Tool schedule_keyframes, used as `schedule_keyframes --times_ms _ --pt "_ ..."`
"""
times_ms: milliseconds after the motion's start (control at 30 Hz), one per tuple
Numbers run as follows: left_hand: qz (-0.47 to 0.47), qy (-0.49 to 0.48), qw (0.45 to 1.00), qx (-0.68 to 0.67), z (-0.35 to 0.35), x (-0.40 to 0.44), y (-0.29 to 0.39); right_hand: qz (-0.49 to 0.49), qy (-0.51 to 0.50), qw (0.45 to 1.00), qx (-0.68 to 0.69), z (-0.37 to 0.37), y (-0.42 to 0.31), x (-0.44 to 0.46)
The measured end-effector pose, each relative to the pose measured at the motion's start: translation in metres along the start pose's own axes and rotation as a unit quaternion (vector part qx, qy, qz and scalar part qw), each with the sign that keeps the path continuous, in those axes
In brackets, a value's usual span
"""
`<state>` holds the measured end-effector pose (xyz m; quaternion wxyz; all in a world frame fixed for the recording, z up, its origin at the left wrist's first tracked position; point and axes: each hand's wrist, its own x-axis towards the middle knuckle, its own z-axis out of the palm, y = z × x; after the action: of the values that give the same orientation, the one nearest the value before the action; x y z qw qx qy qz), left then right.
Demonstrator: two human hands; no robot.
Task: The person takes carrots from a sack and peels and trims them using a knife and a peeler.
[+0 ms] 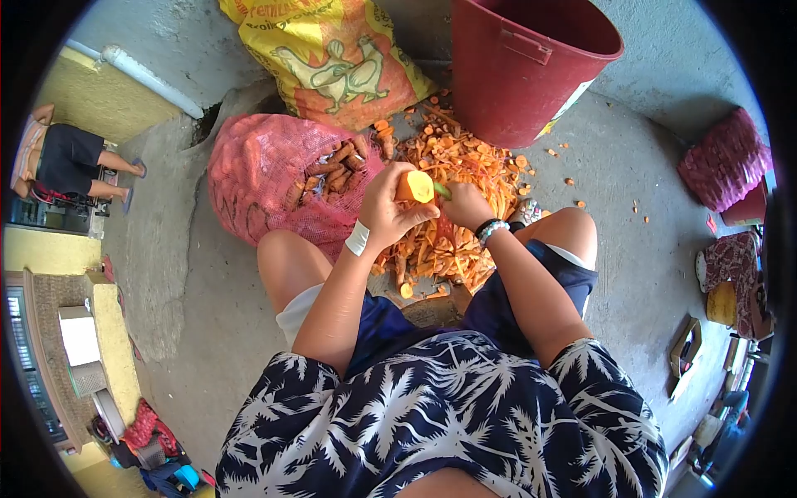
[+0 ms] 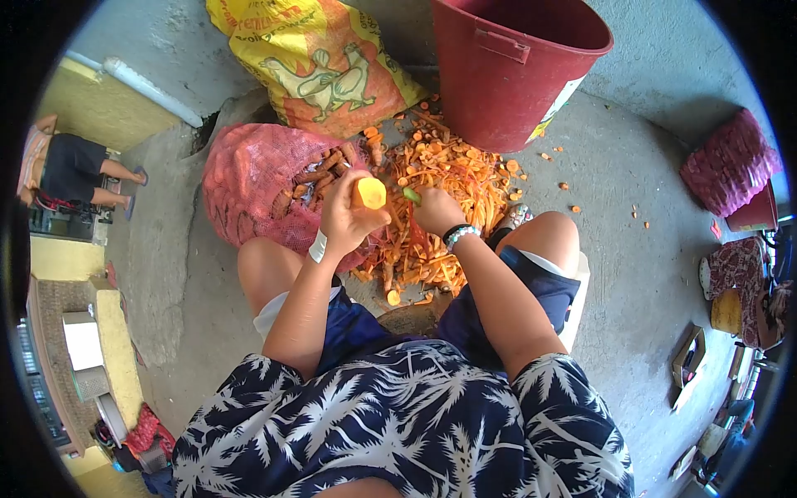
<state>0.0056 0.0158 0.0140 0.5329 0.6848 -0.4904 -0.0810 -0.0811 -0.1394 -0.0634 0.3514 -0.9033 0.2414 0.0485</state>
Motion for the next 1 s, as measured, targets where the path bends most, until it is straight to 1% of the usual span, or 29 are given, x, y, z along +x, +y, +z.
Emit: schedule_keyframes --times_ms 33,67,100,133,200,233,267,333,467,533,567,633,767,833,867,933,1000 --pt "0.001 0.001 1.0 0.001 0.0 0.001 0.002 -0.001 0.001 1.0 0.0 -0.004 -0.006 -0.002" --pt "-0.008 0.021 1.0 -0.016 -0.001 0.001 0.005 0.018 0.073 0.993 0.091 -0.008 -0.012 -0.004" --pt "-0.018 0.041 0.998 -0.033 -0.002 0.002 0.008 0.037 0.143 0.972 0.181 -0.014 -0.02 -0.008" --pt "-0.017 0.042 0.998 -0.032 -0.002 0.002 0.003 0.036 0.143 0.972 0.181 -0.022 -0.026 -0.013" --pt "-0.006 0.08 0.995 0.055 -0.002 0.0 -0.013 -0.073 0.122 0.953 0.266 -0.032 -0.033 -0.026" --pt "-0.018 0.056 0.997 0.058 -0.004 0.001 -0.011 -0.104 0.095 0.954 0.266 -0.033 -0.036 -0.032" --pt "-0.017 0.056 0.997 0.058 -0.002 0.001 -0.012 -0.112 0.071 0.957 0.258 -0.035 -0.04 -0.042" --pt "-0.028 0.068 0.993 0.092 0.003 0.002 -0.013 -0.109 0.057 0.967 0.223 -0.032 -0.044 -0.052" --pt "-0.057 0.061 0.991 0.103 0.011 0.003 -0.005 -0.11 0.053 0.967 0.224 -0.028 -0.046 -0.054" --pt "-0.086 0.08 0.99 0.08 0.016 0.002 -0.005 -0.133 0.064 0.96 0.239 -0.028 -0.045 -0.053" --pt "-0.086 0.08 0.99 0.08 0.018 0.002 -0.004 -0.133 0.064 0.96 0.239 -0.029 -0.046 -0.053" --pt "-0.038 0.13 0.988 0.074 0.023 0.004 0.0 -0.128 0.062 0.962 0.231 -0.03 -0.048 -0.056" --pt "-0.004 0.151 0.984 0.1 0.028 0.006 -0.004 -0.11 0.058 0.964 0.234 -0.025 -0.046 -0.053" --pt "-0.074 0.139 0.984 0.078 0.029 0.006 0.003 -0.107 0.11 0.963 0.222 -0.021 -0.045 -0.051" --pt "-0.074 0.139 0.984 0.078 0.03 0.006 0.005 -0.107 0.109 0.963 0.221 -0.018 -0.046 -0.05" --pt "-0.12 0.144 0.979 0.082 0.033 0.005 0.006 -0.072 0.151 0.965 0.202 -0.014 -0.046 -0.046" --pt "-0.119 0.157 0.978 0.074 0.033 0.006 0.004 -0.076 0.144 0.964 0.208 -0.012 -0.05 -0.044"
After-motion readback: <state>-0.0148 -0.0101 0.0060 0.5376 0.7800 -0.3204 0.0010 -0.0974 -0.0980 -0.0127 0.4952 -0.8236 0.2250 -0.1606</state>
